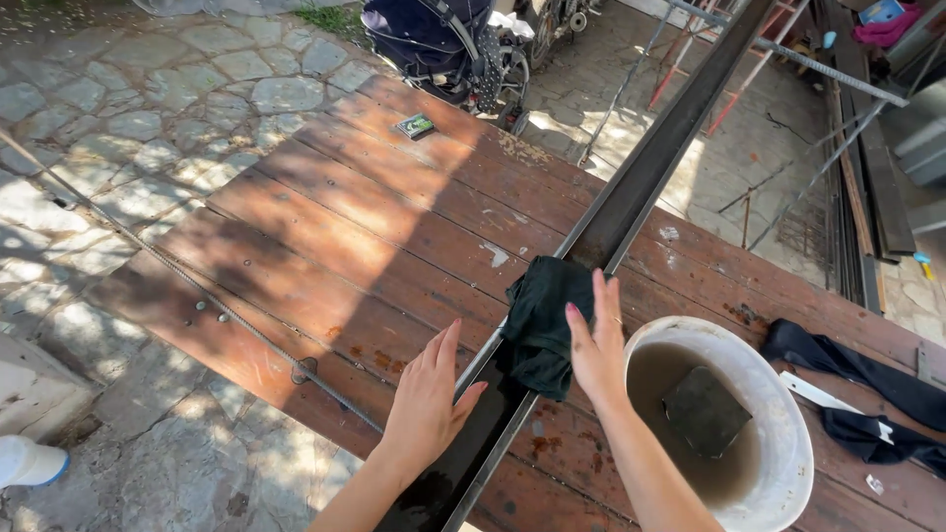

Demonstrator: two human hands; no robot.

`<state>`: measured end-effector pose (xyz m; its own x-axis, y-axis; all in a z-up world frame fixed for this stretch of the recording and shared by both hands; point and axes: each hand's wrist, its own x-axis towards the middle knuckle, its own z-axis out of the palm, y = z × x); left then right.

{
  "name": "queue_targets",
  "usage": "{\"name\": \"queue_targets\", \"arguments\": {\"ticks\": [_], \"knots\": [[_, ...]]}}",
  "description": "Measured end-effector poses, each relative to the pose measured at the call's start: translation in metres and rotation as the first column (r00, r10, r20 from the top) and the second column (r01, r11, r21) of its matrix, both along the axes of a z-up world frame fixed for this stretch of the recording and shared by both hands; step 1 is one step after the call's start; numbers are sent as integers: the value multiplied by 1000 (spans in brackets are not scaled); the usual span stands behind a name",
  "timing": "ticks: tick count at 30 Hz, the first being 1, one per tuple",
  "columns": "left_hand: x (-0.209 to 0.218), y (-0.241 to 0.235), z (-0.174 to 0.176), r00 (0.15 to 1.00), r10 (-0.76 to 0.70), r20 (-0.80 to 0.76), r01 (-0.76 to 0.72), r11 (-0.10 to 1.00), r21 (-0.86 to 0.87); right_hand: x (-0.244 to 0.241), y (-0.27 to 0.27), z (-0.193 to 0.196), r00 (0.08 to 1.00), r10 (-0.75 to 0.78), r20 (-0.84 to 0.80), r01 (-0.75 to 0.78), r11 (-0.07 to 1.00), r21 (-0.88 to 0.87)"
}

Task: Cleaning a long metal gutter by wiping it with a wet cloth and rinsing the cloth in a bucket of water.

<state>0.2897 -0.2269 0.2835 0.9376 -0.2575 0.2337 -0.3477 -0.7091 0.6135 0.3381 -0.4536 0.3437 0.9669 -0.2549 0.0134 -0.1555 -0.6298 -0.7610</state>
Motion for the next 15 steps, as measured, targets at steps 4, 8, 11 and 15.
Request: {"name": "queue_targets", "arguments": {"ticks": [4, 8, 11, 15], "knots": [[-24, 16, -46, 988, -77, -134, 79, 997, 7, 52, 19, -64, 985, -159, -60, 170, 947, 273], [-31, 19, -62, 968, -196, -158, 201, 980, 13, 91, 26, -100, 966, -224, -132, 259, 784, 565], [-29, 16, -66, 956, -210, -206, 223, 974, 46, 125, 18, -111, 936, -288, -205, 352, 718, 601], [-29, 14, -75, 909, -208, -361, 226, 974, 6, 165, -7, -110, 848, -450, -281, 517, 582, 628]]}}
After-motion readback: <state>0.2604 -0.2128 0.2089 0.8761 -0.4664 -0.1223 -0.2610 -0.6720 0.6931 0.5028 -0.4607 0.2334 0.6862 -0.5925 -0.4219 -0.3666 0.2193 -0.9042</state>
